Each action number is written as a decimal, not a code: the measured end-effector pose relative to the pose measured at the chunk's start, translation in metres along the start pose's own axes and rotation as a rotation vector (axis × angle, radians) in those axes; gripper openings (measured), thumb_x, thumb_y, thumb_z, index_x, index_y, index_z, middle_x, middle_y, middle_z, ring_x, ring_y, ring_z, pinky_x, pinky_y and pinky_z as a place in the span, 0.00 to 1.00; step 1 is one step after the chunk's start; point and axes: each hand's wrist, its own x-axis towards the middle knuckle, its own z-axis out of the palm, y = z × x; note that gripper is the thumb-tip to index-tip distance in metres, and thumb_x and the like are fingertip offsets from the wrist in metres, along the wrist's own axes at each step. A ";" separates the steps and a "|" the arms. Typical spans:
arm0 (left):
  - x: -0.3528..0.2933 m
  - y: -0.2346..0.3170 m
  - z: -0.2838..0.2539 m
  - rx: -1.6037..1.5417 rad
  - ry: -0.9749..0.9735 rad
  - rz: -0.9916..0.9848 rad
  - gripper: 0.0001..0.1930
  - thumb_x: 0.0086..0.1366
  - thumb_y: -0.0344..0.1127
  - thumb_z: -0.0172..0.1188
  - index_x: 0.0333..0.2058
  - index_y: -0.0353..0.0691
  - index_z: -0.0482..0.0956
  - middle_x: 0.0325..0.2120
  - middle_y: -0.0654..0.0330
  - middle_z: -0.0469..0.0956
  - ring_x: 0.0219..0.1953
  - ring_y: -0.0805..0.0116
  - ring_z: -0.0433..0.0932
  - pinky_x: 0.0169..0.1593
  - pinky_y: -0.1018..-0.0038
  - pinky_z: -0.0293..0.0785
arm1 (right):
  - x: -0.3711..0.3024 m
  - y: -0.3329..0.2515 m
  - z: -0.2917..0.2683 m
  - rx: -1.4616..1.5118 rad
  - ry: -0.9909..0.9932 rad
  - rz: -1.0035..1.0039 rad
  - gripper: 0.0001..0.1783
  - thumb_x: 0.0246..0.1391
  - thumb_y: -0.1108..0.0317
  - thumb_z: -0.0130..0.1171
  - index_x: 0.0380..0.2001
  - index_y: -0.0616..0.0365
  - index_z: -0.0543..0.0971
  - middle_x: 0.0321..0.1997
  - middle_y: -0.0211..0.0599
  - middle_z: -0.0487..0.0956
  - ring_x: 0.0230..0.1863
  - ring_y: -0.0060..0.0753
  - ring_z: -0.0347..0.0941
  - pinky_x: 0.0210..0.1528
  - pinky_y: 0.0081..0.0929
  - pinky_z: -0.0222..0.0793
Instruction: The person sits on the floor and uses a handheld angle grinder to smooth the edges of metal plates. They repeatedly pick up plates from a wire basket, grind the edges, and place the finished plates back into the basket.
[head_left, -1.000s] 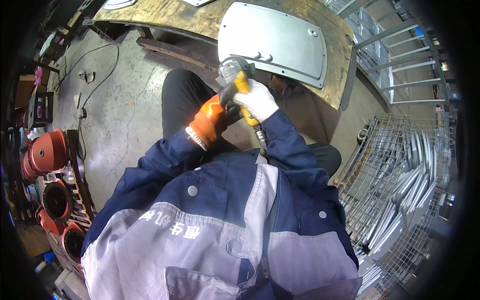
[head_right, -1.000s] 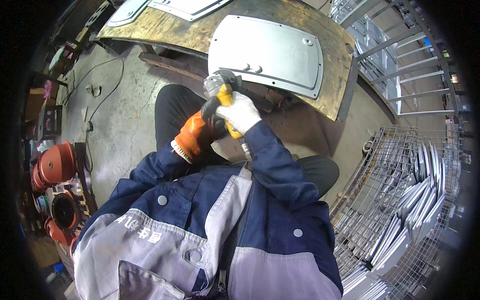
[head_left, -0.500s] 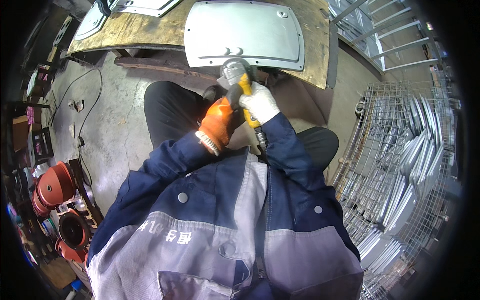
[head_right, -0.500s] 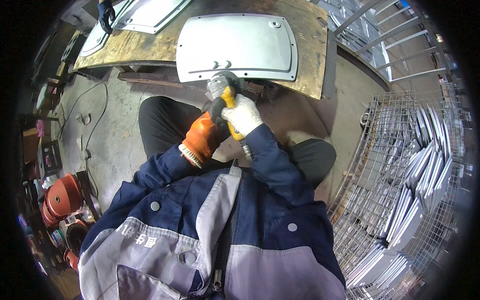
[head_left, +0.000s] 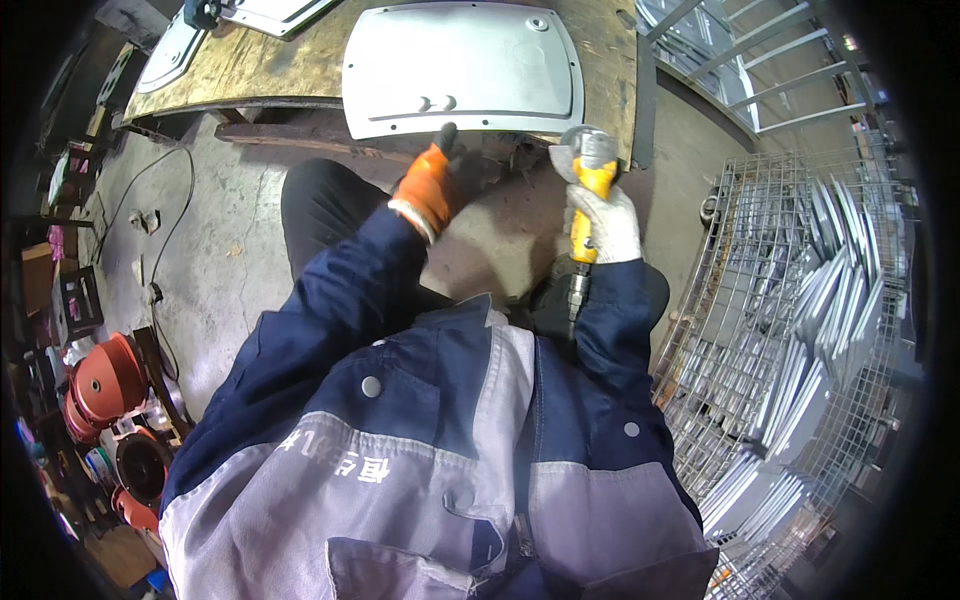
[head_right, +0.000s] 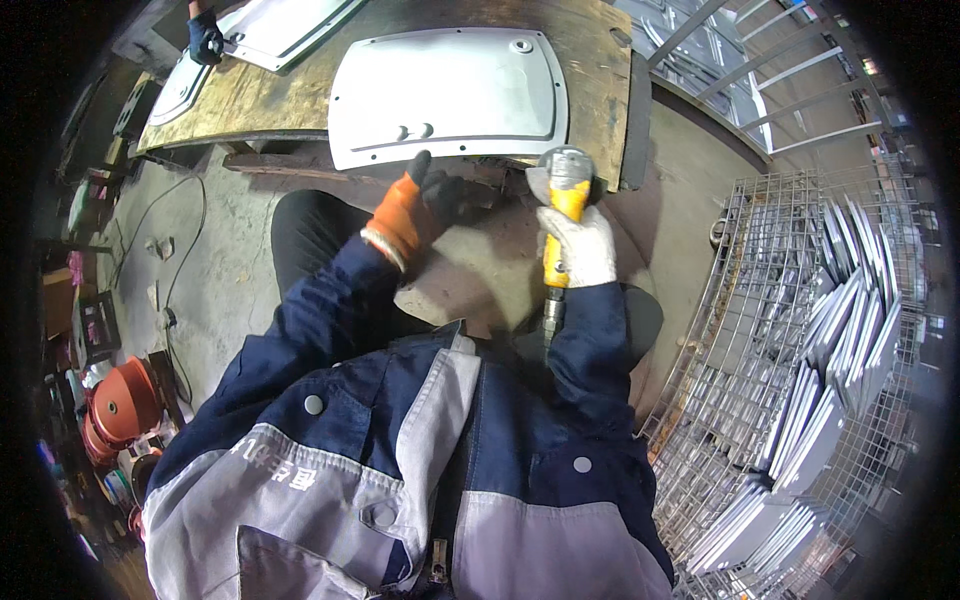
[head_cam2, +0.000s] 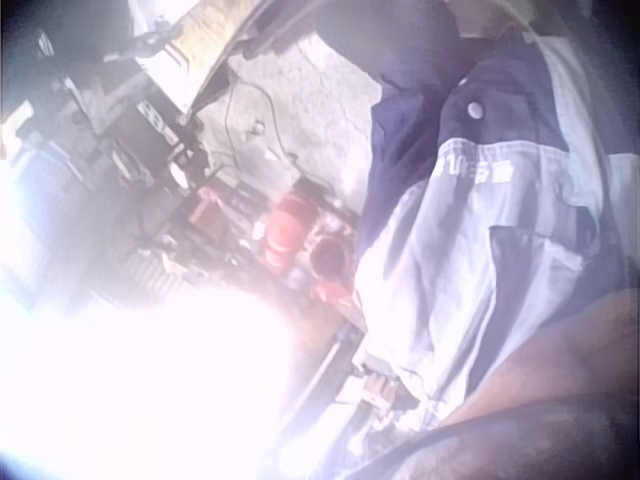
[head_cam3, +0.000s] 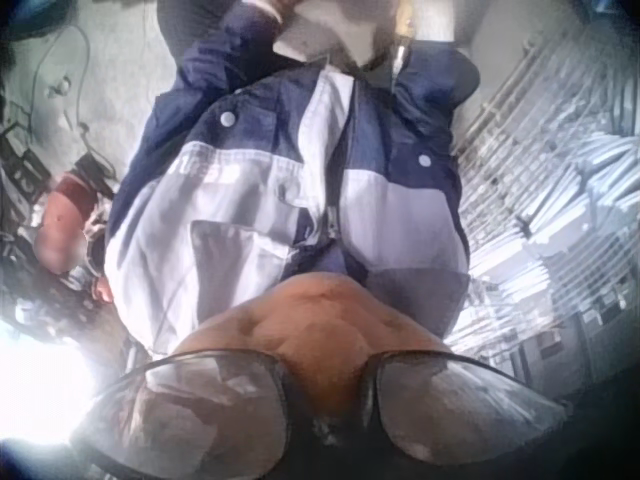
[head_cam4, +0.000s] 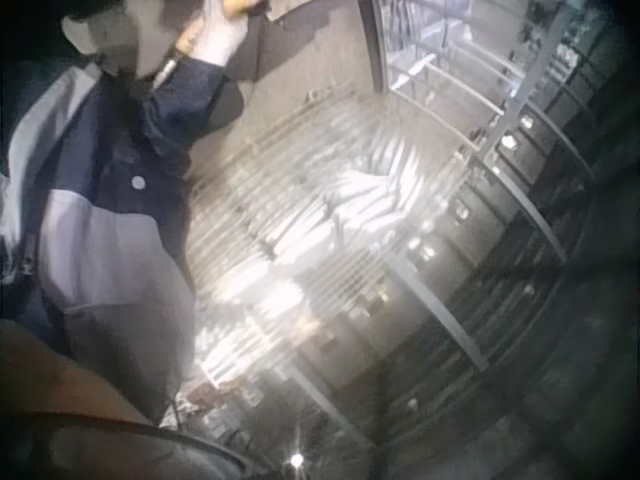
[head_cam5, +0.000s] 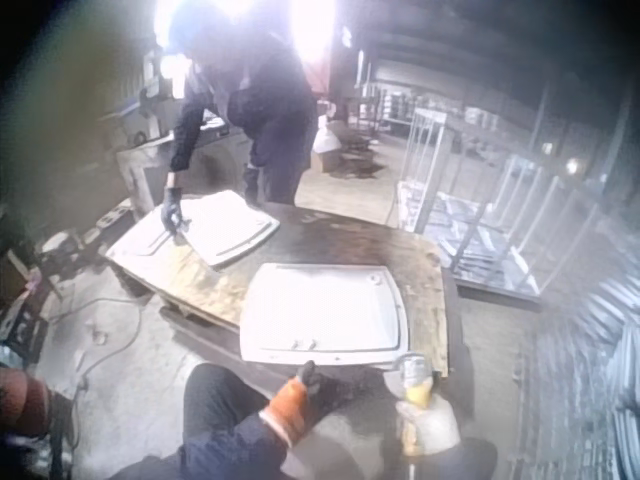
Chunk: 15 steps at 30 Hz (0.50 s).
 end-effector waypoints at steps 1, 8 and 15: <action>0.007 -0.013 0.009 0.758 -0.020 0.097 0.16 0.65 0.38 0.49 0.51 0.49 0.75 0.49 0.64 0.76 0.51 0.65 0.71 0.66 0.61 0.53 | -0.008 -0.003 -0.006 -0.029 0.048 0.034 0.15 0.49 0.69 0.68 0.38 0.60 0.74 0.22 0.33 0.76 0.16 0.27 0.71 0.18 0.26 0.67; 0.022 -0.018 0.048 3.375 -0.547 1.737 0.26 0.70 0.32 0.40 0.66 0.40 0.51 0.61 0.50 0.61 0.59 0.54 0.68 0.59 0.62 0.70 | -0.057 -0.005 -0.020 0.018 0.021 0.079 0.14 0.50 0.69 0.66 0.38 0.61 0.74 0.24 0.35 0.77 0.19 0.29 0.73 0.22 0.25 0.70; -0.056 -0.011 0.013 3.810 -0.485 1.587 0.22 0.64 0.47 0.57 0.51 0.38 0.71 0.40 0.54 0.76 0.43 0.60 0.75 0.47 0.68 0.73 | -0.059 -0.028 0.048 0.030 -0.269 0.187 0.16 0.49 0.69 0.66 0.41 0.62 0.75 0.28 0.32 0.76 0.23 0.24 0.72 0.26 0.23 0.70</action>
